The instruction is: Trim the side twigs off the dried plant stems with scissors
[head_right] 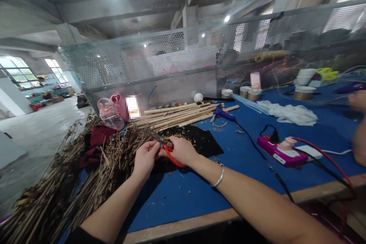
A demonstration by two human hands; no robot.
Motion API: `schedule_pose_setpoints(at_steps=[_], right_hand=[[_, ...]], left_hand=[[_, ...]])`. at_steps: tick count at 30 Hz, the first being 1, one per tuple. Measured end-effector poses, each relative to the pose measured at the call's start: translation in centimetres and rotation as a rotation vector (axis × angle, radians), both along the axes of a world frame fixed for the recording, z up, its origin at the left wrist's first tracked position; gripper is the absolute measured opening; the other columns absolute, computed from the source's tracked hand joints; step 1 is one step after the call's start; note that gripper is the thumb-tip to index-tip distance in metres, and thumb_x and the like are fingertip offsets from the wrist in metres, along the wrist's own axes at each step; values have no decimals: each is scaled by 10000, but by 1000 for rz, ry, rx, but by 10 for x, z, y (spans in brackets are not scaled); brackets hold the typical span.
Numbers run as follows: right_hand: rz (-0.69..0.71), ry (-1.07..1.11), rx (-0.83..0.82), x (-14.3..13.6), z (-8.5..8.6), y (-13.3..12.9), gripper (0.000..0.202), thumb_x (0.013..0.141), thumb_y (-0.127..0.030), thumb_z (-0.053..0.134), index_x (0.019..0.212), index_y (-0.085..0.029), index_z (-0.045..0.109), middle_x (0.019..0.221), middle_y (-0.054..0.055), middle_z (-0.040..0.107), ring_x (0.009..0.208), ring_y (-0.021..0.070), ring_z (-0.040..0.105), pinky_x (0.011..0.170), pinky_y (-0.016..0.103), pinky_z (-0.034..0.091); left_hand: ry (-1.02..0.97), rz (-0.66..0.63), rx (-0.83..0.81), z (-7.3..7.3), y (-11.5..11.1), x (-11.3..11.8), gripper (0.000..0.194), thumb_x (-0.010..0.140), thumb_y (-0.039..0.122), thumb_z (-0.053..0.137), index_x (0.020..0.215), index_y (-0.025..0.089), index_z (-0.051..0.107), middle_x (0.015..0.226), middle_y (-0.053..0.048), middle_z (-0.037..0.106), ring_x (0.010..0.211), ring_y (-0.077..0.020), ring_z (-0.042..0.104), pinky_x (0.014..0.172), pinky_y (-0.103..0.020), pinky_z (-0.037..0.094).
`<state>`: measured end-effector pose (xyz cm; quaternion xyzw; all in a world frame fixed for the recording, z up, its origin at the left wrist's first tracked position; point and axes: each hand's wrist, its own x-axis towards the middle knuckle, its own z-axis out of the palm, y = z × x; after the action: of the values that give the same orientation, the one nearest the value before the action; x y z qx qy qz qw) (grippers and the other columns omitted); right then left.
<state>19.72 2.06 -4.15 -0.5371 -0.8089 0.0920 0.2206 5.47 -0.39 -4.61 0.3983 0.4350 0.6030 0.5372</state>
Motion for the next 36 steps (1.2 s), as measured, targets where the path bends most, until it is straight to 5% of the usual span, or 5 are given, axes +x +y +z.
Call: schedule_pose_setpoints(at_steps=[14, 23, 36], right_hand=[[151, 0, 144, 1, 5, -2, 451, 663, -565, 571, 855, -166, 482, 838, 65, 550, 765, 186, 522, 653, 269, 364], [19, -41, 12, 1, 5, -3, 477, 657, -637, 534, 839, -197, 503, 752, 39, 613, 663, 185, 577, 533, 240, 317], [11, -60, 50, 2, 0, 1, 459, 728, -651, 432, 793, -203, 506, 714, 40, 621, 636, 178, 579, 524, 233, 318]], left_hand=[[98, 4, 35, -2, 0, 0, 218, 654, 300, 646, 749, 107, 611, 692, -68, 665, 593, -136, 616, 555, -238, 496], [49, 1, 22, -1, 1, -2, 232, 636, 316, 662, 735, 114, 605, 691, -56, 659, 600, -139, 616, 569, -251, 503], [57, 0, 55, 2, 1, -1, 227, 710, 305, 592, 817, 105, 600, 730, -58, 643, 593, -115, 608, 546, -219, 503]])
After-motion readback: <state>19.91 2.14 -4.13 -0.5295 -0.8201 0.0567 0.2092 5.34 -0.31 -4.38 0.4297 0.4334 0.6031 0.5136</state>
